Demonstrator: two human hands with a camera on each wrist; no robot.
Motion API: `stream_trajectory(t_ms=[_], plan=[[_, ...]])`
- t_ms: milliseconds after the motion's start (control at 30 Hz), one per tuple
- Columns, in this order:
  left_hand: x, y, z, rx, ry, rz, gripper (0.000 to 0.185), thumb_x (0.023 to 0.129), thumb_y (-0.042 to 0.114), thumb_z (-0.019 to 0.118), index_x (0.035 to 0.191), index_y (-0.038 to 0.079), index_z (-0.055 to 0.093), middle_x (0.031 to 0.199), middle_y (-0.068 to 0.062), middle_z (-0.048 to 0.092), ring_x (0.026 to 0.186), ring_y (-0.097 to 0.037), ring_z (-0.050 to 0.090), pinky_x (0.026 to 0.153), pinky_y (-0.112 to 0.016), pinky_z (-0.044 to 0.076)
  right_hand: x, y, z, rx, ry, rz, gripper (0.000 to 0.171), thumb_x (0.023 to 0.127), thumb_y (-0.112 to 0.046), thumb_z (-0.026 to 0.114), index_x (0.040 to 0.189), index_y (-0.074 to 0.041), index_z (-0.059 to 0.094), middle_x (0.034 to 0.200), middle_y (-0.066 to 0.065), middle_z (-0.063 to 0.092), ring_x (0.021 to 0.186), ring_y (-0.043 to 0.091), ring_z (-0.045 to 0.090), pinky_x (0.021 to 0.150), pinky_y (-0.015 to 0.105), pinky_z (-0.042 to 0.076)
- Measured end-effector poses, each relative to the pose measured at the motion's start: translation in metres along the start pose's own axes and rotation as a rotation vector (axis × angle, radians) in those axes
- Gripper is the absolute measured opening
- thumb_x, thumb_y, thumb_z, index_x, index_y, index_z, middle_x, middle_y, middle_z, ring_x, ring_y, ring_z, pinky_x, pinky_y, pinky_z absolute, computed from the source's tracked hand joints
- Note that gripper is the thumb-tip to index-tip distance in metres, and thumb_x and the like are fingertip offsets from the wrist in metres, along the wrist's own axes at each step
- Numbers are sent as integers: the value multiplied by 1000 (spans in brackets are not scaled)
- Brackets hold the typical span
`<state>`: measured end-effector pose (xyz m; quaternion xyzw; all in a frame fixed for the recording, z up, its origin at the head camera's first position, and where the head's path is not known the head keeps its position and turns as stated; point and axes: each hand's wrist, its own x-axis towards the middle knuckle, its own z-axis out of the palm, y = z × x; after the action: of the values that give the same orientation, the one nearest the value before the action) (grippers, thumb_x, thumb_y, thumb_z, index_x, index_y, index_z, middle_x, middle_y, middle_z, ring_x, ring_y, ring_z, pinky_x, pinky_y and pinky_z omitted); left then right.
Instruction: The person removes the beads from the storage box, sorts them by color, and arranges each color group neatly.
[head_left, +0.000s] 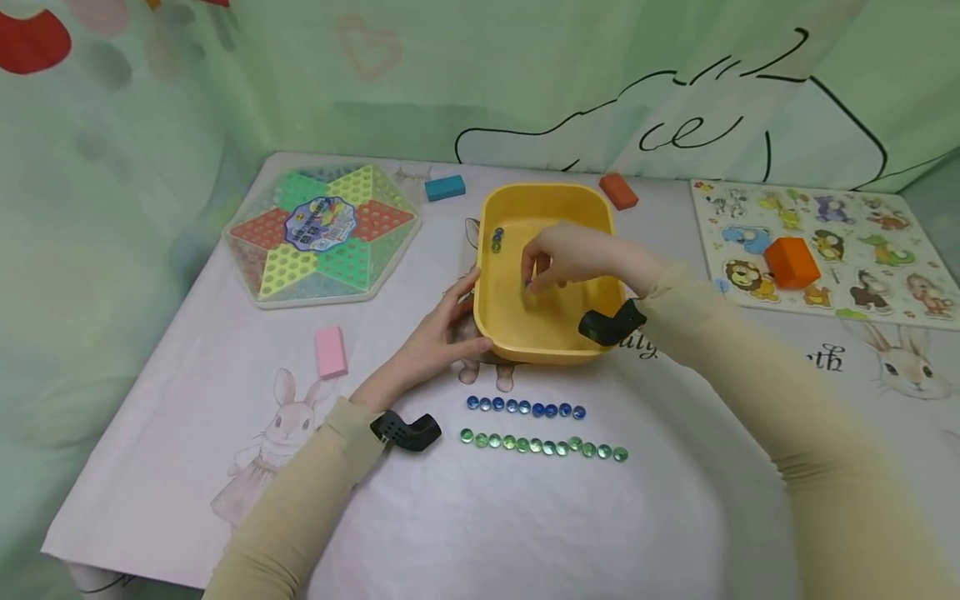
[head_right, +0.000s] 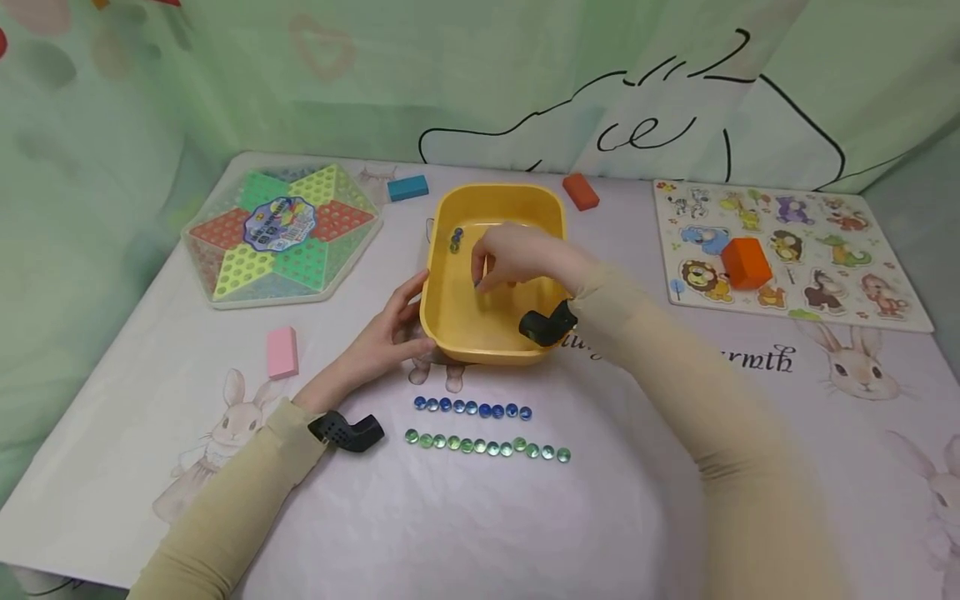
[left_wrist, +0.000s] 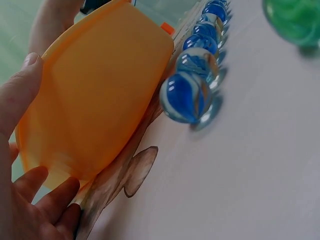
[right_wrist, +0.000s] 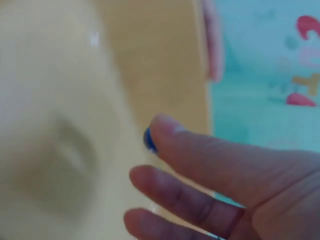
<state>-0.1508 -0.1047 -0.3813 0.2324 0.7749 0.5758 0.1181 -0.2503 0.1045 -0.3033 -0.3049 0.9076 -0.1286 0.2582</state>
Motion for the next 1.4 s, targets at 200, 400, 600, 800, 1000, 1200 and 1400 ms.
stream_trajectory(t_ms=[200, 400, 600, 800, 1000, 1200, 1400], plan=[[5, -19, 2, 0, 15, 5, 85, 86, 7, 63, 150, 16, 7, 154, -13, 17, 137, -29, 30, 113, -46, 15, -36, -2, -2, 102, 7, -44, 12, 85, -17, 67, 93, -8, 64, 76, 5, 56, 67, 18, 51, 59, 27, 44], [5, -30, 1, 6, 24, 4, 85, 86, 26, 65, 149, 27, 8, 155, 0, 14, 138, -20, 29, 114, -44, 15, -73, 8, 1, 210, 9, -93, 18, 85, -21, 68, 99, -11, 64, 80, 2, 56, 75, 17, 49, 61, 23, 43], [6, -32, 1, 0, 23, 28, 89, 83, 43, 65, 150, 24, 8, 156, -2, 14, 137, -21, 31, 113, -45, 15, -104, 29, 21, 296, 76, -275, 11, 85, -15, 67, 95, -15, 65, 74, -5, 54, 68, 11, 50, 57, 21, 43], [7, -33, 0, -7, 19, 41, 87, 85, 33, 66, 150, 23, 8, 155, -7, 17, 136, -21, 31, 113, -45, 16, -124, 42, 46, 377, 62, -368, 12, 84, -10, 66, 95, -15, 64, 72, -6, 54, 66, 9, 50, 54, 21, 43], [7, -31, 0, -7, 21, 36, 87, 86, 10, 64, 150, 24, 7, 153, -9, 21, 137, -22, 29, 113, -43, 17, -124, 52, 76, 414, 8, -374, 11, 84, -14, 67, 93, -19, 63, 71, -7, 54, 63, 8, 49, 53, 21, 41], [5, -16, 0, -15, 15, -10, 86, 86, 4, 63, 150, 17, 6, 153, -14, 20, 138, -27, 27, 113, -44, 17, -114, 52, 99, 431, -33, -290, 9, 83, -22, 68, 90, -18, 64, 72, -9, 55, 63, 7, 50, 56, 20, 43], [0, 1, 0, -6, 8, -27, 84, 86, 2, 61, 149, 10, 7, 152, -18, 20, 137, -30, 28, 113, -46, 18, -110, 50, 108, 406, -16, -211, 14, 81, -25, 71, 88, -17, 63, 70, -9, 53, 63, 5, 49, 56, 19, 40]])
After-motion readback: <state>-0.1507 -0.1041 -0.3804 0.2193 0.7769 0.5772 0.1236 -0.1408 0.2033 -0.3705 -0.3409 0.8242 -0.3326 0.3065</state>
